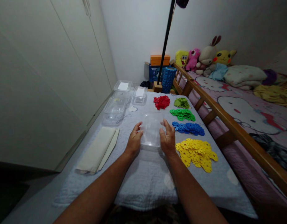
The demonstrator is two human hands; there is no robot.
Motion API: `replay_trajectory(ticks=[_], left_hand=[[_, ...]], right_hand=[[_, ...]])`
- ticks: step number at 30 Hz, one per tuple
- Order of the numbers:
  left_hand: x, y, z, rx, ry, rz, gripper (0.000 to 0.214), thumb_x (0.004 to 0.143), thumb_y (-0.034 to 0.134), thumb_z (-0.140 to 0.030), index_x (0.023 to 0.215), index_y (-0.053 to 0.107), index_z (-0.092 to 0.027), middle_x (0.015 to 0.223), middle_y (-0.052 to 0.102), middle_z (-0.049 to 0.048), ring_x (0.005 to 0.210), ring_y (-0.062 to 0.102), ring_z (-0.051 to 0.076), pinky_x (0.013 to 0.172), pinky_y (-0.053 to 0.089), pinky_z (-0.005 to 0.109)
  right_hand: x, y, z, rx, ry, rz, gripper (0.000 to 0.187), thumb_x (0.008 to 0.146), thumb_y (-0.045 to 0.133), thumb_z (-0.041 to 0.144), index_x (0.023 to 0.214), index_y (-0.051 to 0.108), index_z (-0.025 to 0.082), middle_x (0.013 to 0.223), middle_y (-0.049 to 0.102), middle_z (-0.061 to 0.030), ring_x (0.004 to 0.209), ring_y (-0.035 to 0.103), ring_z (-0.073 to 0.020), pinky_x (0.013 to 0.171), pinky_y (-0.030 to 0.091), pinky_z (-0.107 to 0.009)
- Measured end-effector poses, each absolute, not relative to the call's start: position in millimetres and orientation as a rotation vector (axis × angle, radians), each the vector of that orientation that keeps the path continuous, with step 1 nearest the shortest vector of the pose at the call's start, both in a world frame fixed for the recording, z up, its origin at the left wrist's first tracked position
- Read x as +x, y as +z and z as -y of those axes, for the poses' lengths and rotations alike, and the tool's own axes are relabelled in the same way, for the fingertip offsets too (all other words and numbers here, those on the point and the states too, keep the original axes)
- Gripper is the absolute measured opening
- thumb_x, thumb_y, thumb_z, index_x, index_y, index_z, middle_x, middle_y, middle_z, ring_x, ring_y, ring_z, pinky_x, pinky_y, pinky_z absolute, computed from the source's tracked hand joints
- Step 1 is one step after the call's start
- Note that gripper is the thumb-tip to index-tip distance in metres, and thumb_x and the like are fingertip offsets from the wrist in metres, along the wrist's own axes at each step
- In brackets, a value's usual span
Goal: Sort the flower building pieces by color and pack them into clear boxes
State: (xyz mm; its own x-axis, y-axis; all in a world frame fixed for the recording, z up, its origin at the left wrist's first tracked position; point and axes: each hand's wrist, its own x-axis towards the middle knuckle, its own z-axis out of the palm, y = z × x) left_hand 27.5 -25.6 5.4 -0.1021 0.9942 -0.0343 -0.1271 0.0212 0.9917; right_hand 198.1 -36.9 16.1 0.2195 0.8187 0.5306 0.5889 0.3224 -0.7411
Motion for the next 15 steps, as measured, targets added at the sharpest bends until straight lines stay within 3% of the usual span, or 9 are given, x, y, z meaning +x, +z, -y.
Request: replay_trajectory(ticks=[6,11,15], left_hand=[[25,14,31,1.225,1.344,-1.279,0.053,0.083,0.063,-0.036,0.134,0.062,-0.024,0.131,0.056,0.0083,0.102,0.056,0.020,0.100,0.046,0.036],[26,24,36,1.314,1.444,-1.306,0.039,0.083,0.064,-0.031,0.122,0.064,-0.024,0.126,0.058,0.0080,0.106,0.055,0.022,0.094,0.046,0.035],[26,24,38,1.286,1.471,-1.331,0.026,0.084,0.064,-0.034,0.107,0.064,-0.022,0.110,0.061,0.0062,0.099,0.057,0.021,0.087,0.046,0.033]], right_hand=[[199,15,36,-1.397,0.286,1.438,0.053,0.096,0.046,0.038,0.146,0.056,0.024,0.124,0.071,-0.0104,0.118,0.056,-0.0273,0.110,0.041,-0.053],[200,16,36,-1.402,0.284,1.445,0.054,0.096,0.047,0.038,0.147,0.055,0.025,0.123,0.072,-0.0095,0.118,0.058,-0.0272,0.108,0.043,-0.052],[203,18,36,-1.390,0.295,1.459,0.055,0.095,0.048,0.038,0.148,0.053,0.026,0.123,0.072,-0.0088,0.117,0.059,-0.0273,0.107,0.044,-0.052]])
